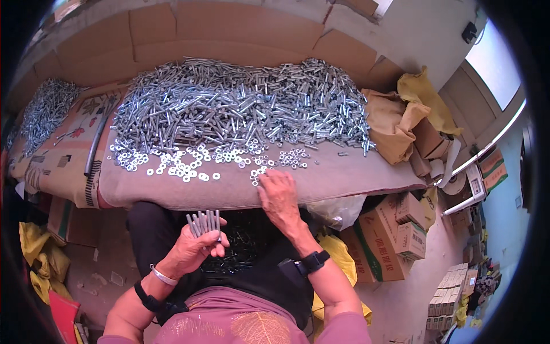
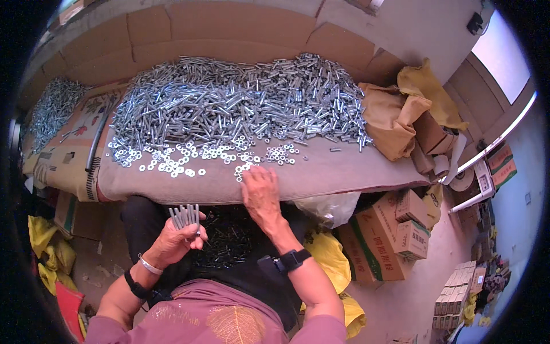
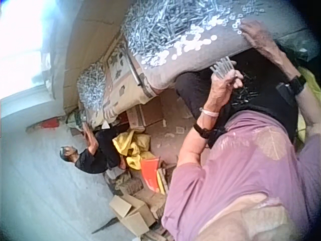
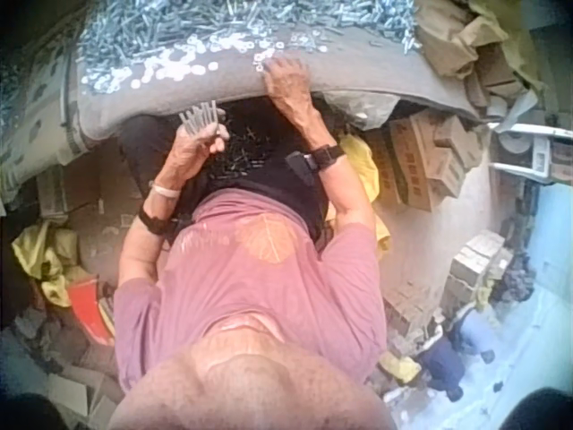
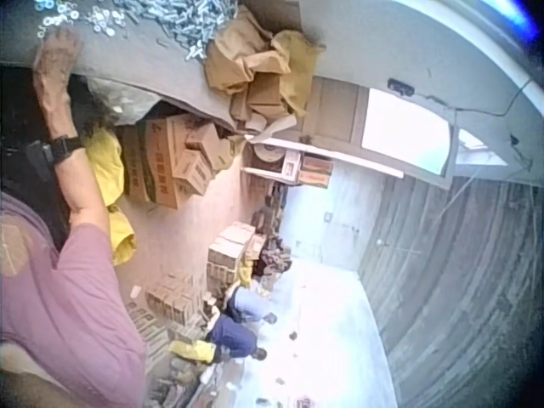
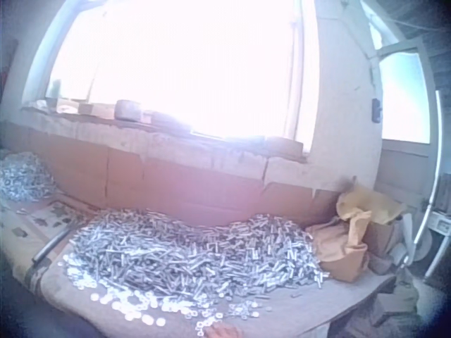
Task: Assembling bolts by sliding washers onto them.
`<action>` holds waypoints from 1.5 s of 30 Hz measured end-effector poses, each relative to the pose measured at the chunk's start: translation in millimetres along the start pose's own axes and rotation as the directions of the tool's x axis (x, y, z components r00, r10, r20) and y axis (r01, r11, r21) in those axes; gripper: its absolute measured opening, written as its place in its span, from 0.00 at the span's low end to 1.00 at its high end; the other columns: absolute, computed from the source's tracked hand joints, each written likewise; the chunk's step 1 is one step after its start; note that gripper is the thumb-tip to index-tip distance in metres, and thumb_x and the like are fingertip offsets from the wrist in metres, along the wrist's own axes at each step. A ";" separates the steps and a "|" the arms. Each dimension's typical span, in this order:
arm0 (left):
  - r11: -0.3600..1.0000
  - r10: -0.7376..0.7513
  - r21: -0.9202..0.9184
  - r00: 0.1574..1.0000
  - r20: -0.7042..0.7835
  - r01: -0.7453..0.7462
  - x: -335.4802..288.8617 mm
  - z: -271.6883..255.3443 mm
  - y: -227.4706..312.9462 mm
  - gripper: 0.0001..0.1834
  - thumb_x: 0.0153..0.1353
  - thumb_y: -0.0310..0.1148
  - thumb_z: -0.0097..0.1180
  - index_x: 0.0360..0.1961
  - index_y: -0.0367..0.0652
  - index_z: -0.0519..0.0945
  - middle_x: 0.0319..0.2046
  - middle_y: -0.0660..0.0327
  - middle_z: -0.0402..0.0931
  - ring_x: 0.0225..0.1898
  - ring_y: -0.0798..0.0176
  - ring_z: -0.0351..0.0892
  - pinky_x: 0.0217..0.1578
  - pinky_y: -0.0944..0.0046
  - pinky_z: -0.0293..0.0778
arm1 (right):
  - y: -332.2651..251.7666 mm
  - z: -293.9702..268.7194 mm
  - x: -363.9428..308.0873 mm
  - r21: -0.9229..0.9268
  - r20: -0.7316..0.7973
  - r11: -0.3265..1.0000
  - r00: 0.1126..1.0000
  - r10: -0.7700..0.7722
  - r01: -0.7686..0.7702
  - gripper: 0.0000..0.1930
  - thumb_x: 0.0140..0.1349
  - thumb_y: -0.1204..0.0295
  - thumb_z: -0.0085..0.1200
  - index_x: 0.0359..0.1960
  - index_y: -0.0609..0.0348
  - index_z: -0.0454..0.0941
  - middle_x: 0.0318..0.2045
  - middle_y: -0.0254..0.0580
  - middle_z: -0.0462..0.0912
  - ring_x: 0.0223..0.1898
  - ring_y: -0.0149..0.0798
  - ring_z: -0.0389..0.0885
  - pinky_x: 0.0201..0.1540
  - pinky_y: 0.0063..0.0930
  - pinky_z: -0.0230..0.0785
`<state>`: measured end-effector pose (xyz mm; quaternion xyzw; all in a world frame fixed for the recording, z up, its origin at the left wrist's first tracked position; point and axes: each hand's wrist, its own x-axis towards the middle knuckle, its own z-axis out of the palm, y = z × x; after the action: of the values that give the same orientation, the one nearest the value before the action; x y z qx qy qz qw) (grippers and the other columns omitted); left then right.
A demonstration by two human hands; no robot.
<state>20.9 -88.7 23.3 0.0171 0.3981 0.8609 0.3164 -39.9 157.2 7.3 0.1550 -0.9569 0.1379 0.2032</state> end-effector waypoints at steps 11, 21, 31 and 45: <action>0.989 -0.130 0.092 0.975 0.178 0.115 27.2 41.4 -4.1 0.14 0.62 0.31 0.53 0.44 0.31 0.72 0.37 0.46 0.78 0.30 0.63 0.82 0.27 0.72 0.77 | 13.6 15.1 -0.8 0.069 -0.175 0.979 0.964 0.199 -0.190 0.18 0.58 0.67 0.52 0.48 0.63 0.73 0.50 0.52 0.74 0.55 0.46 0.68 0.59 0.44 0.54; 0.967 -0.246 0.157 0.905 0.347 0.203 19.8 81.4 -2.4 0.18 0.62 0.29 0.52 0.51 0.34 0.67 0.29 0.48 0.77 0.20 0.63 0.79 0.17 0.73 0.69 | -26.6 19.3 1.4 0.192 -0.068 0.976 0.994 -0.086 0.098 0.15 0.59 0.66 0.51 0.44 0.59 0.75 0.49 0.46 0.75 0.56 0.44 0.68 0.62 0.48 0.49; 0.949 -0.305 0.037 0.879 0.365 0.314 69.9 85.0 -24.7 0.16 0.59 0.25 0.54 0.48 0.32 0.69 0.34 0.48 0.78 0.32 0.61 0.81 0.35 0.67 0.79 | 19.7 -27.1 -40.9 0.246 -0.236 0.952 0.941 0.243 -0.184 0.13 0.57 0.71 0.52 0.43 0.62 0.76 0.44 0.50 0.78 0.51 0.49 0.73 0.55 0.43 0.61; 0.953 -0.232 -0.117 0.923 0.306 0.278 101.1 34.9 -13.9 0.17 0.60 0.28 0.53 0.48 0.29 0.69 0.31 0.50 0.77 0.25 0.66 0.76 0.26 0.72 0.70 | 93.9 8.6 9.7 -0.023 -0.256 0.845 0.820 0.511 -0.534 0.22 0.59 0.62 0.51 0.51 0.65 0.71 0.52 0.57 0.71 0.56 0.55 0.65 0.59 0.47 0.56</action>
<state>-42.7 -2.0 15.0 0.0655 0.2768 0.8292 0.4812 -84.5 237.9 -15.0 -0.1409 -0.9362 0.1608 0.2788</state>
